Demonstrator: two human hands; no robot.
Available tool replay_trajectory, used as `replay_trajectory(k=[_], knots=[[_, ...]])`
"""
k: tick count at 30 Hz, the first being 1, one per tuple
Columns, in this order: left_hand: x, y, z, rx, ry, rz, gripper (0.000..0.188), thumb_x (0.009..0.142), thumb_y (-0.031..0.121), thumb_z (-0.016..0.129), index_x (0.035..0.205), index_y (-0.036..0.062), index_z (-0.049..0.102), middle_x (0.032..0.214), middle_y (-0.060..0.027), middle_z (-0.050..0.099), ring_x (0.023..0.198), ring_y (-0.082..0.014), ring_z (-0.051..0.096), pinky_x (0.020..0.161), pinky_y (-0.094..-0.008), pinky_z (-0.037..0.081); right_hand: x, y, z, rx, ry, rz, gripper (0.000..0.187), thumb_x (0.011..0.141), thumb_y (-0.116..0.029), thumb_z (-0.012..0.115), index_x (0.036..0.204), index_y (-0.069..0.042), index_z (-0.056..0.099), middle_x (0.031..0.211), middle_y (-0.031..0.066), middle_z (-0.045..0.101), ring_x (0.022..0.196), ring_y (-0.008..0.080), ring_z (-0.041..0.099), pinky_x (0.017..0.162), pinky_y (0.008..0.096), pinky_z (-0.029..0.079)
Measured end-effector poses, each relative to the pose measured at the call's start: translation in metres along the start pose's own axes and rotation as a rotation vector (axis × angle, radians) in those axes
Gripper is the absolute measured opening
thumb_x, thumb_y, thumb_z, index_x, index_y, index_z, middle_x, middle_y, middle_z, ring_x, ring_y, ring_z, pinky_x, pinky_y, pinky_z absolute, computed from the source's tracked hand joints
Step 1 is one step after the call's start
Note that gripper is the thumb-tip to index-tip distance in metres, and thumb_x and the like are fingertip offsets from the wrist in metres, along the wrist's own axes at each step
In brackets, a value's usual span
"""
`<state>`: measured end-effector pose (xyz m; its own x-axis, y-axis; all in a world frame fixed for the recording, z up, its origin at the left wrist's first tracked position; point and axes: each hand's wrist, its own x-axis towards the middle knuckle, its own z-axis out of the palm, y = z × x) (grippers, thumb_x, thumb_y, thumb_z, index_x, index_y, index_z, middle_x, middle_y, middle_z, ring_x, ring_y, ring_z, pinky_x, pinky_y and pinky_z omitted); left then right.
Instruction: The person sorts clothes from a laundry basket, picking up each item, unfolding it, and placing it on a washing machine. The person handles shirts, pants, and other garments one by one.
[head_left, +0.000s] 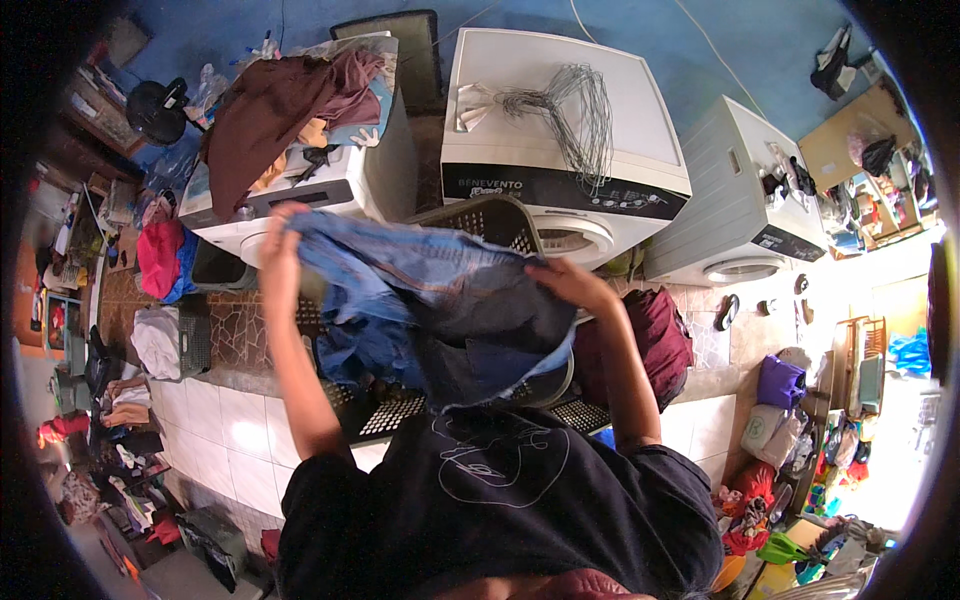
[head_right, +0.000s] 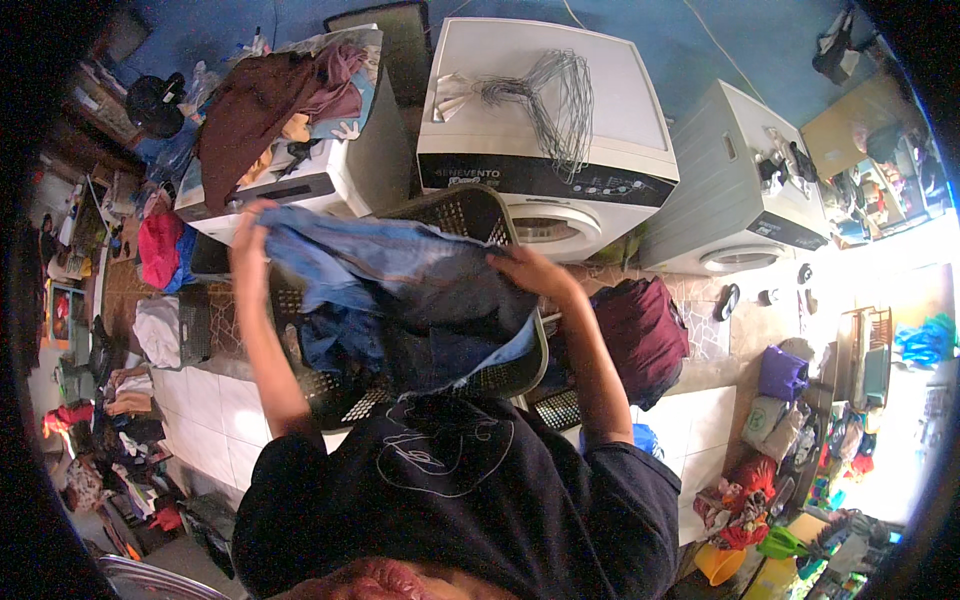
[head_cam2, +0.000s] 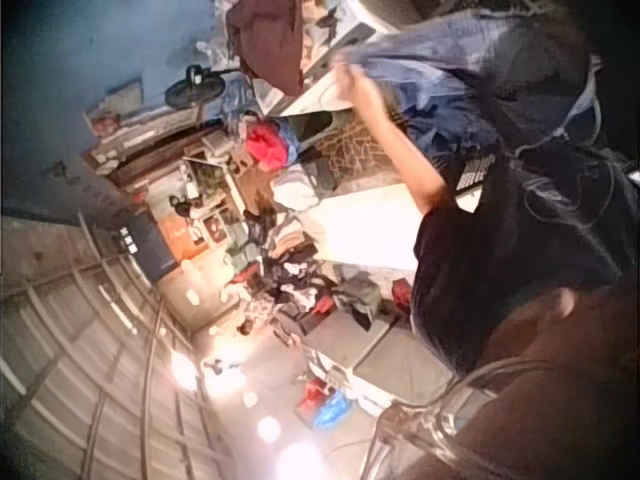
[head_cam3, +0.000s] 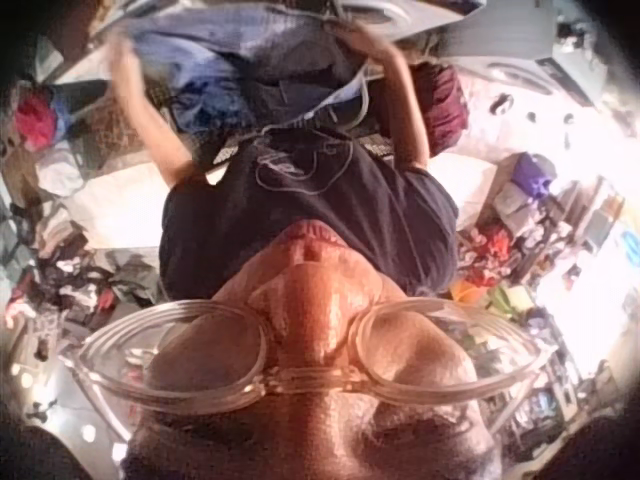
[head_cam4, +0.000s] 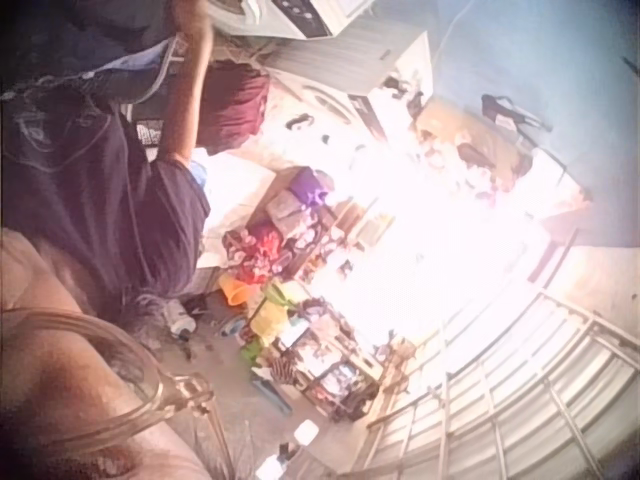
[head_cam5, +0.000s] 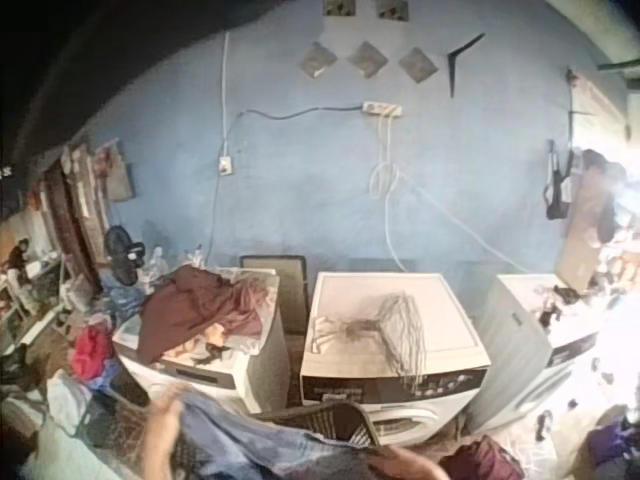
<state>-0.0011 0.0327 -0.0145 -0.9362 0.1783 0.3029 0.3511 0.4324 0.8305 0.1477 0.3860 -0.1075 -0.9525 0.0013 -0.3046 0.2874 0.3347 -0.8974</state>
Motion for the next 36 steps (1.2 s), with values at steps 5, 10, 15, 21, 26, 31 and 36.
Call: replay_trajectory(k=[5, 10, 15, 21, 26, 31, 36], knots=[[-0.07, -0.123, 0.112, 0.0, -0.308, -0.184, 0.038, 0.068, -0.008, 0.038, 0.102, 0.0072, 0.047, 0.101, -0.0118, 0.054, 0.099, -0.0267, 0.052, 0.088, -0.032, 0.037, 0.075, 0.089, -0.002, -0.301, -0.471, 0.282, 0.029, 0.086, -0.023, 0.049, 0.106, -0.004, 0.055, 0.08, 0.0092, 0.062, 0.069, 0.0144, 0.059, 0.053, 0.0298, 0.05], [-0.151, -0.181, 0.174, 0.175, -0.801, -0.192, 0.044, 0.07, -0.004, 0.05, 0.111, 0.0098, 0.043, 0.108, -0.0201, 0.051, 0.103, -0.037, 0.048, 0.085, -0.0402, 0.04, 0.189, 0.046, -0.099, -0.409, 0.314, -0.25, 0.02, 0.083, -0.02, 0.05, 0.087, -0.004, 0.062, 0.057, 0.0086, 0.056, 0.04, 0.014, 0.053, 0.042, 0.0276, 0.045], [-0.185, -0.198, 0.191, 0.229, -0.795, -0.25, 0.048, 0.074, 0.013, 0.062, 0.117, 0.0132, 0.041, 0.106, -0.0241, 0.051, 0.098, -0.042, 0.048, 0.081, -0.0437, 0.041, 0.299, 0.009, -0.165, -0.623, 0.786, -0.294, 0.015, 0.077, -0.017, 0.052, 0.083, -0.012, 0.064, 0.085, 0.015, 0.057, 0.08, 0.0312, 0.056, 0.065, 0.0392, 0.046], [-0.184, -0.204, 0.176, 0.138, -0.719, -0.2, 0.045, 0.075, 0.019, 0.065, 0.114, 0.0122, 0.044, 0.106, -0.0191, 0.053, 0.098, -0.0377, 0.05, 0.08, -0.0419, 0.042, 0.351, 0.013, -0.178, -1.034, 0.799, -0.181, 0.013, 0.077, -0.017, 0.053, 0.085, -0.019, 0.063, 0.099, 0.0086, 0.048, 0.098, 0.0289, 0.047, 0.078, 0.0401, 0.042], [-0.182, -0.201, 0.174, 0.065, -0.704, -0.195, 0.044, 0.077, 0.017, 0.063, 0.116, 0.0123, 0.043, 0.106, -0.0196, 0.052, 0.097, -0.0389, 0.05, 0.079, -0.0418, 0.043, 0.358, 0.011, -0.189, -1.137, 0.779, -0.307, 0.014, 0.077, -0.012, 0.05, 0.089, -0.014, 0.056, 0.095, 0.01, 0.051, 0.095, 0.03, 0.049, 0.081, 0.0434, 0.039], [-0.179, -0.183, 0.18, 0.043, -0.546, -0.141, 0.047, 0.079, 0.012, 0.058, 0.122, 0.011, 0.038, 0.11, -0.0212, 0.049, 0.1, -0.0402, 0.048, 0.081, -0.0413, 0.041, 0.338, -0.005, -0.228, -1.157, 0.861, -0.476, 0.028, 0.078, -0.004, 0.041, 0.106, -0.004, 0.045, 0.098, 0.0152, 0.055, 0.098, 0.0313, 0.051, 0.092, 0.0469, 0.033], [-0.154, -0.149, 0.177, -0.007, -0.28, -0.09, 0.039, 0.084, 0.013, 0.051, 0.12, 0.0047, 0.039, 0.117, -0.0199, 0.047, 0.109, -0.0389, 0.043, 0.087, -0.0388, 0.039, 0.284, -0.042, -0.273, -1.21, 0.844, -0.524, 0.028, 0.077, -0.005, 0.043, 0.106, -0.003, 0.046, 0.093, 0.0179, 0.056, 0.092, 0.0349, 0.052, 0.088, 0.046, 0.038]])
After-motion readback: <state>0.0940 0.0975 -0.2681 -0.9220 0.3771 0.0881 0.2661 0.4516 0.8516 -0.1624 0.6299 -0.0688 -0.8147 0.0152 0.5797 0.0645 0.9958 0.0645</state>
